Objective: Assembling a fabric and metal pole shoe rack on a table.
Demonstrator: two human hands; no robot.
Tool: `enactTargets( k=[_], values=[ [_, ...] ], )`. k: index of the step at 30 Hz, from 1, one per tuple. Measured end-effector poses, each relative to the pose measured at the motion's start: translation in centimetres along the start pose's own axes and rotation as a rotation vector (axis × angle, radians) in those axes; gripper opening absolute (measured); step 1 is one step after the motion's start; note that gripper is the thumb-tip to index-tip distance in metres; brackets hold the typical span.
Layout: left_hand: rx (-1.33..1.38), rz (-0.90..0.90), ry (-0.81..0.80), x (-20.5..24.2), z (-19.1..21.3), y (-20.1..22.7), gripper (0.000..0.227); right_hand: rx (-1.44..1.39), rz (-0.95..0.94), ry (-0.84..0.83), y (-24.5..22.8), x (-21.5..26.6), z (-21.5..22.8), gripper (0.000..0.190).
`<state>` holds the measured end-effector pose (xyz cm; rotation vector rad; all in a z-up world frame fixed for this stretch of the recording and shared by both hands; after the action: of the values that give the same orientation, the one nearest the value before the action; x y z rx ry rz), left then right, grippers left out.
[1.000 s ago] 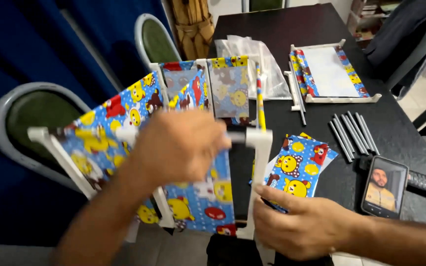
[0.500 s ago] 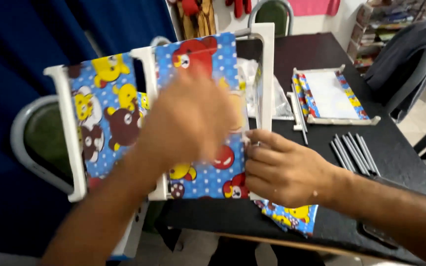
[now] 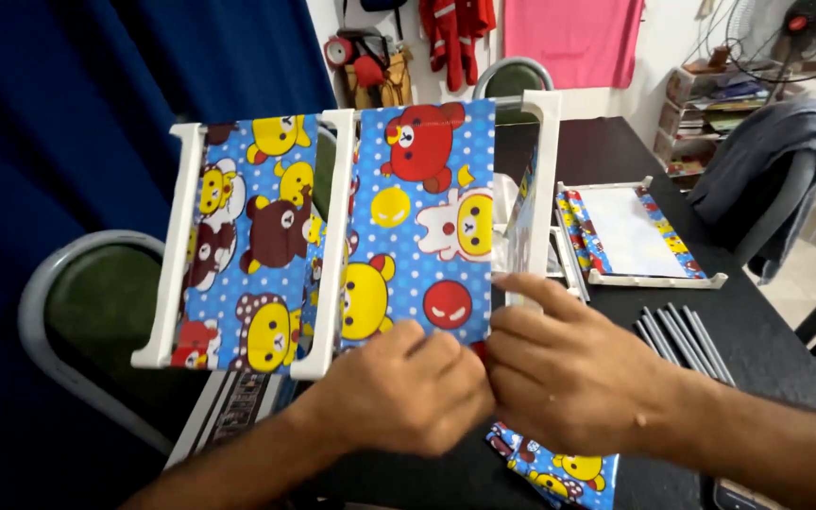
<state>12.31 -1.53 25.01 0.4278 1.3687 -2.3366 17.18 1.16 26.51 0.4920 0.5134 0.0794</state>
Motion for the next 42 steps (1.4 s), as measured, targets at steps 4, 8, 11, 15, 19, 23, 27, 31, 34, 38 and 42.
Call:
enactTargets(
  k=[4, 8, 11, 15, 19, 23, 27, 31, 34, 38, 42],
  values=[
    [0.033, -0.037, 0.026, -0.1, 0.0, 0.9, 0.032, -0.019, -0.004, -0.085, -0.4, 0.1, -0.4, 0.035],
    [0.051, -0.025, 0.020, 0.0, -0.2, 0.6, 0.031, -0.035, 0.002, -0.158, -0.4, 0.4, -1.4, 0.027],
    [0.053, -0.020, 0.018, -0.1, -0.2, 0.4, 0.030, -0.067, -0.001, -0.180, -0.2, 0.7, -1.9, 0.025],
    [0.018, -0.024, 0.023, 0.0, -0.2, 0.5, 0.031, -0.059, -0.003, -0.239, -0.2, 0.6, -2.3, 0.024],
    [0.029, -0.018, 0.026, 0.0, 0.1, 0.3, 0.030, -0.061, 0.006, -0.267, -0.2, 0.5, -2.2, 0.024],
    [0.032, -0.014, 0.019, 0.0, 0.3, 0.1, 0.031, -0.081, 0.012, -0.291, -0.2, 0.5, -2.0, 0.021],
    [0.038, -0.037, -0.016, 0.6, 0.4, -0.6, 0.029, -0.095, 0.029, -0.290, -0.2, 1.2, -1.7, 0.023],
    [0.012, -0.030, -0.029, 1.0, 0.7, -1.2, 0.030, 0.078, 0.062, -0.242, 0.3, 1.4, -0.6, 0.024],
    [-0.107, 0.025, -0.099, 1.7, 0.4, -2.2, 0.011, 0.194, 0.050, -0.190, 1.9, 1.8, 0.2, 0.013],
    [-0.222, -0.018, 0.069, 3.5, 1.8, -0.9, 0.012, 0.233, -0.032, -0.168, 5.2, 3.0, -0.2, 0.017],
    [0.092, 0.071, -0.100, 4.3, -3.3, 2.4, 0.017, 0.058, -0.093, -0.105, 8.3, 1.7, 0.7, 0.023]
  ],
)
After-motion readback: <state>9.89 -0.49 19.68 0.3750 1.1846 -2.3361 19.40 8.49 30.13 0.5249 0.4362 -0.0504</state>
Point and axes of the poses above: each hand's wrist, its own x-axis away from the middle knuckle, its own z-axis out of the back of the hand, y = z × x, the point moved 10 cm from there along -x, towards the middle knuckle, and after that the axes turned 9 degrees about -y, right-handed, at the moved point
